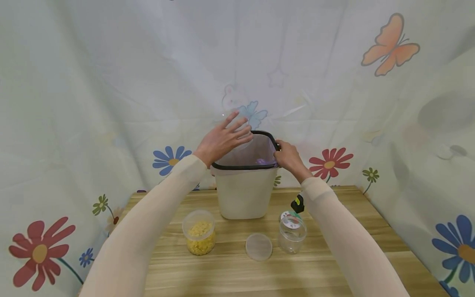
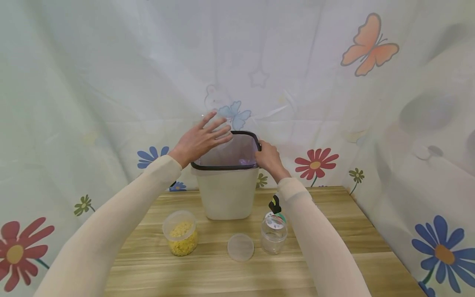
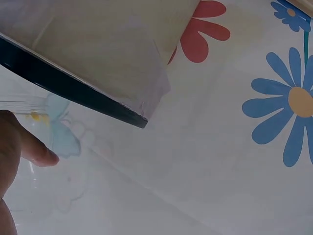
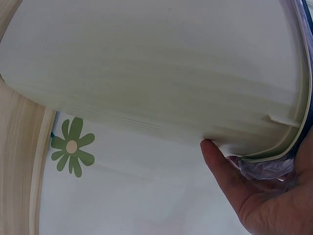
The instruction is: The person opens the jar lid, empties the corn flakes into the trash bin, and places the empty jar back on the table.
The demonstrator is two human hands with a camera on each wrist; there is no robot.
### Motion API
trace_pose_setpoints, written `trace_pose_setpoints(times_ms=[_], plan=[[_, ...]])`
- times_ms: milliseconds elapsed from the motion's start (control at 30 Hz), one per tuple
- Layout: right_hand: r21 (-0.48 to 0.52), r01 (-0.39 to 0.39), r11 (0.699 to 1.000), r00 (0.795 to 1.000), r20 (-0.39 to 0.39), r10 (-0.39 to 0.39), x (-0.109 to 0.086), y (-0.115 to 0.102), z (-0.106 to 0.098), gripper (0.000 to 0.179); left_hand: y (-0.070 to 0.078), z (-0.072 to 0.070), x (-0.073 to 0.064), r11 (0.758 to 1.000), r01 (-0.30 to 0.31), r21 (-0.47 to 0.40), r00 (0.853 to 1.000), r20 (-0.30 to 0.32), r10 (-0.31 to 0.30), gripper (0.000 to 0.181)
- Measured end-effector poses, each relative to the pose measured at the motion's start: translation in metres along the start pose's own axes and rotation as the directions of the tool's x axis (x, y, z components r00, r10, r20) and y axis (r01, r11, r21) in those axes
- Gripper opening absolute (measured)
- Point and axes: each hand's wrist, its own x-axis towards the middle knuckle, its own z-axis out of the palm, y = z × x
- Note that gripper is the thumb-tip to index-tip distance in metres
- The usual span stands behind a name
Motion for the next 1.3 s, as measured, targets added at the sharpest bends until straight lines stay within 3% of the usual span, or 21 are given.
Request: trace_pose_setpoints(times_ms=[400, 767, 1067, 1300], plan=[[-0.014, 0.000, 1.000, 1.000, -0.006, 0.000, -0.001, 0.000, 0.000, 0.061, 0.005, -0.001, 0.003, 0.992, -0.123, 0.010, 0.990, 0.073, 0.122, 0.101], [-0.021, 0.001, 1.000, 1.000, -0.017, -0.002, -0.001, -0.001, -0.001, 0.059, 0.008, -0.006, 0.005, 0.992, -0.127, 0.013, 0.991, 0.048, 0.126, 0.095], [-0.030, 0.001, 1.000, 1.000, -0.013, -0.002, -0.001, -0.002, 0.000, 0.059, -0.001, -0.013, 0.006, 0.993, -0.107, 0.044, 0.994, 0.039, 0.105, 0.095], [-0.027, 0.000, 1.000, 1.000, -0.010, 0.000, 0.000, -0.001, -0.001, 0.058, 0.004, -0.013, 0.008, 0.980, -0.195, 0.028, 0.979, 0.065, 0.193, 0.096]])
